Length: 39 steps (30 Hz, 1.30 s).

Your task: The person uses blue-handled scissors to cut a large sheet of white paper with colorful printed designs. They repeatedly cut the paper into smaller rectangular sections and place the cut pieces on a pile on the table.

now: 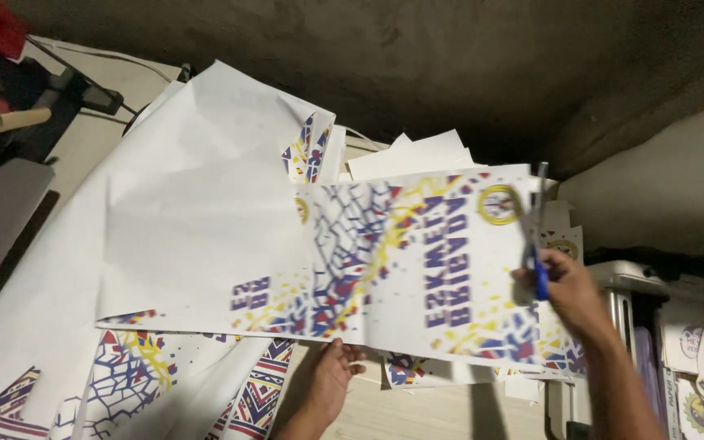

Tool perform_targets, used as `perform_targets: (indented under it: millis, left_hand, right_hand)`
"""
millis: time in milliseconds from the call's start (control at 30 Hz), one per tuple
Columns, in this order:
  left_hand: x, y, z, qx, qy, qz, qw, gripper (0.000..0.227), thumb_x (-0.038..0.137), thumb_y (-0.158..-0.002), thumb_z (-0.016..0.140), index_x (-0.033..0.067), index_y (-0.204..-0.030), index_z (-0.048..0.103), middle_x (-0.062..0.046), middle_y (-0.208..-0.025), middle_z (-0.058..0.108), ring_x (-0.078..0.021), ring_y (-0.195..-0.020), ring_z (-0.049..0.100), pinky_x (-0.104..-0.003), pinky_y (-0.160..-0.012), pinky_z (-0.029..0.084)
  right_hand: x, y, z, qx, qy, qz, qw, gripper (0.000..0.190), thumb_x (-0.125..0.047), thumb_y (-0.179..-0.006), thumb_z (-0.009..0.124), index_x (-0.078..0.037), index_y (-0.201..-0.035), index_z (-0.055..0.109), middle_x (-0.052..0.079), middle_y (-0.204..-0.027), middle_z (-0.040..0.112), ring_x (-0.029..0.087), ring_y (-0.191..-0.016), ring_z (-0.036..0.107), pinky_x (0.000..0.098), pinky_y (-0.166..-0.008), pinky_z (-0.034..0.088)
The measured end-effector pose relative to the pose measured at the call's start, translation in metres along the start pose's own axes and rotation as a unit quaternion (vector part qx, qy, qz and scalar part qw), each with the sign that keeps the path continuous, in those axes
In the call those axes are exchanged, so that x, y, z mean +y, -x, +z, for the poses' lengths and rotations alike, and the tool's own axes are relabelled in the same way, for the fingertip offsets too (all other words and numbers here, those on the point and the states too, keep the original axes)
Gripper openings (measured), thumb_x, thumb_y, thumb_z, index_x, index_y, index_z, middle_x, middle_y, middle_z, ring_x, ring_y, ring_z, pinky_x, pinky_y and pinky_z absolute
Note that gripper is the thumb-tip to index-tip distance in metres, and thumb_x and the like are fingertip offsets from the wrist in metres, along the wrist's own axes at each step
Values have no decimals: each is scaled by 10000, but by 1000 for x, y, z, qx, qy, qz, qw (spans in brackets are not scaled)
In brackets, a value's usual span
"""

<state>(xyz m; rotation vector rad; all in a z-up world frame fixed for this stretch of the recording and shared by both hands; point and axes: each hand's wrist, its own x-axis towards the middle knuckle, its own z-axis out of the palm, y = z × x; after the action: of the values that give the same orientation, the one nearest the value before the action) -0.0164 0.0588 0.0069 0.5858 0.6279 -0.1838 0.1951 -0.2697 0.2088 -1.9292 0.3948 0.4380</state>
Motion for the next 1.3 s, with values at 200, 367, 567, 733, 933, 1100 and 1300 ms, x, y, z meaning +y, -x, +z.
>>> perform_targets:
  millis: [200,367,567,733,933,1100,1300]
  left_hand:
    - [59,27,36,29,-197,-85,976,320,288,-979,561,7,-1061,691,-128,-982,777,-218,-820,721,-350,-715,608]
    - [112,49,66,-8,-685,44,727,233,336,-959,638,133,-1017,737,-4,-913,767,-98,-755,708,-291,-723,586]
    - [187,19,28,10,-845,304,440,473,164,-869,722,58,-1312,595,-117,-1339,586,-275,-1300,520,-446,-1069,451]
    - [186,-34,74,-72,-883,252,388,544,119,-902,631,52,-1420,479,-160,-1511,441,-321,-1364,437,-477,-1104,379]
    - [177,-112,125,-158,-893,266,326,619,-15,-948,442,122,-1545,350,-100,-1635,354,-277,-1346,484,-429,-1079,424]
    - [186,-163,136,-163,-918,236,272,521,51,-986,466,135,-1498,416,-87,-1571,410,-274,-1358,480,-424,-1115,389]
    - [235,-120,142,-145,-914,193,327,364,211,-1036,465,86,-1361,570,-134,-1419,525,-310,-1173,555,-421,-1051,437]
  right_hand:
    - [77,-59,-86,12,71,-76,995,201,-91,-871,720,-6,-1053,711,115,-947,741,237,-835,688,405,-741,571]
    - [104,-64,-92,152,421,-107,888,337,-191,-920,797,23,-1161,699,215,-947,735,271,-770,689,433,-723,571]
    - [49,-3,2,132,322,-94,933,639,-285,-844,801,61,-1315,544,232,-1155,676,316,-790,728,445,-665,609]
    - [80,-9,90,13,240,-87,967,578,-187,-835,736,8,-1344,543,180,-1084,730,242,-743,748,409,-683,616]
    - [84,24,152,-80,196,-48,976,455,-226,-863,739,-26,-1256,627,172,-929,771,216,-749,721,347,-689,591]
    - [103,38,156,-64,200,-24,977,585,-236,-849,727,-24,-1364,547,202,-946,765,259,-785,729,384,-734,589]
    - [144,26,156,-19,226,-49,973,666,-274,-848,749,21,-1381,477,201,-1127,732,262,-1004,738,388,-863,583]
